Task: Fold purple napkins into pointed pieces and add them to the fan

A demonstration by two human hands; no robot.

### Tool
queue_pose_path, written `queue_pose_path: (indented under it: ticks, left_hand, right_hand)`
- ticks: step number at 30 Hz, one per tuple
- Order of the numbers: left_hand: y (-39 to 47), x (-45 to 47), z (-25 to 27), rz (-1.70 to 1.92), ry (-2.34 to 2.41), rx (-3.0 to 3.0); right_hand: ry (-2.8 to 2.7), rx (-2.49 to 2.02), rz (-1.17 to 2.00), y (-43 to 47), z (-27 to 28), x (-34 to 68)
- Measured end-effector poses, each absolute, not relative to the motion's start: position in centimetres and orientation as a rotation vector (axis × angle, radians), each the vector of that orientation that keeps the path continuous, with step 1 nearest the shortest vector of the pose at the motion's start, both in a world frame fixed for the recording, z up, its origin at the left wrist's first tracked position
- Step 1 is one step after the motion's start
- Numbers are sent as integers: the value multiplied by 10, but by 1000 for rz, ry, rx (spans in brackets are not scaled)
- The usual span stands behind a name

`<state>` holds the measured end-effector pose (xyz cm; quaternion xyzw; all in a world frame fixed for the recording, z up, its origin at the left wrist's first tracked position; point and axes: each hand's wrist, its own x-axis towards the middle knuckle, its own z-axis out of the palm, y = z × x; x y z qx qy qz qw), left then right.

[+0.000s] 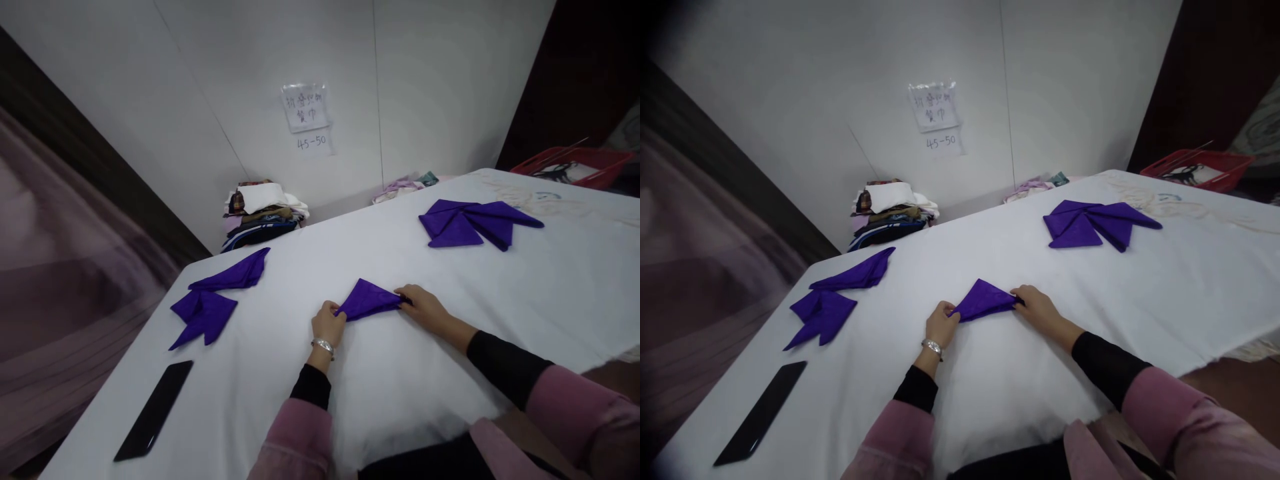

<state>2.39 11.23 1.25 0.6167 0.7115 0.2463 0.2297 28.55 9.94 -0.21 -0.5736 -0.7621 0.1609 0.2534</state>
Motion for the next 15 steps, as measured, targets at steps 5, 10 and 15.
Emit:
queue_pose_path:
  ticks: [5,10,15]
  left_hand:
    - [111,23,13,689,1943,1694]
    - [112,22,11,683,1924,1672]
    - [112,23,11,645,1948,1705]
  right_hand:
    - [-2081,-1667,394,103,3,278]
    - [-2091,-1726,287,102,0,278]
    - [-2140,-1615,247,97,-2,284]
